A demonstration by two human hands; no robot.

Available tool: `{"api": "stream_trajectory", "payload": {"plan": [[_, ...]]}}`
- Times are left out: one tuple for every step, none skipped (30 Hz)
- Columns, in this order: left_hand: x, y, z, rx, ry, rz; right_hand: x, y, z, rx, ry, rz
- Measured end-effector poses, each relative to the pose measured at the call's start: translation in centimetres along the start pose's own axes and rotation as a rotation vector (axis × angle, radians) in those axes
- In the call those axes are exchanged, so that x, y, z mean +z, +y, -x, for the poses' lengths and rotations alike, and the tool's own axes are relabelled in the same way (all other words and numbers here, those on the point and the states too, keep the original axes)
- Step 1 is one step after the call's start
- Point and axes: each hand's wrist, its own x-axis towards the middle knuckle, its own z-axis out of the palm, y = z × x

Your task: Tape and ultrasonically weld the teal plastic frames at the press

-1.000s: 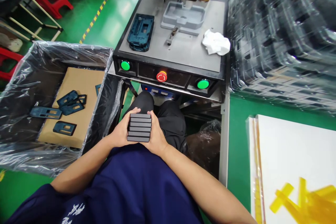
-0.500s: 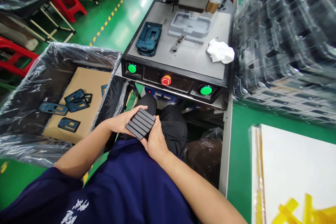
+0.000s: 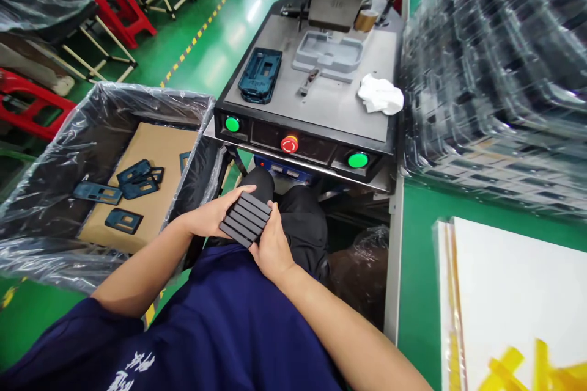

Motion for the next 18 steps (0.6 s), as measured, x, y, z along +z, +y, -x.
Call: {"api": "stream_trajectory", "payload": {"plan": [[0.0,0.1,0.0,0.003,0.006,0.001,-0.1,0.0,0.0,-0.008,0.001,0.002],[0.1,0.3,0.0,0.007,0.012,0.006,-0.1,0.0,0.0,-0.012,0.000,0.004],[0.1,0.5,0.0,0.012,0.019,0.012,-0.1,-0.1,0.0,-0.017,-0.002,0.007],[0.1,0.7,0.0,0.016,0.025,0.017,-0.1,-0.1,0.0,-0.022,-0.001,0.009],[0.1,0.8,0.0,0.019,0.031,0.021,-0.2,-0.1,0.0,-0.026,0.003,0.012],[0.0,1.0,0.1,0.018,0.037,0.024,-0.2,-0.2,0.0,-0.029,0.009,0.014],[0.0,1.1,0.1,0.014,0.041,0.027,-0.3,-0.3,0.0,-0.033,0.018,0.016],[-0.1,1.2,0.2,0.008,0.047,0.033,-0.4,-0.4,-0.1,-0.038,0.023,0.018],[-0.1,1.2,0.3,-0.002,0.056,0.046,-0.6,-0.6,-0.2,-0.041,0.025,0.020],[-0.1,1.3,0.4,-0.018,0.069,0.070,-0.9,-0.8,-0.3,-0.037,0.019,0.016],[0.0,1.3,0.5,-0.045,0.085,0.109,-1.2,-1.1,-0.4,-0.028,0.007,-0.002],[0.2,1.3,0.5,-0.083,0.109,0.171,-1.5,-1.4,-0.6,-0.011,-0.008,-0.035],[0.6,1.4,0.6,-0.129,0.139,0.265,-1.7,-1.7,-0.7,0.015,-0.024,-0.083],[1.1,1.6,0.6,-0.181,0.174,0.390,-1.9,-2.0,-0.8,0.048,-0.034,-0.139],[1.9,1.8,0.5,-0.233,0.214,0.542,-2.0,-2.2,-0.8,0.087,-0.036,-0.197],[2.8,2.1,0.3,-0.277,0.260,0.712,-2.1,-2.3,-0.9,0.126,-0.029,-0.249],[3.8,2.4,0.1,-0.311,0.310,0.873,-2.0,-2.3,-0.9,0.167,-0.010,-0.292],[4.8,2.8,-0.2,-0.342,0.367,1.013,-2.0,-2.3,-0.9,0.208,0.018,-0.330]]}}
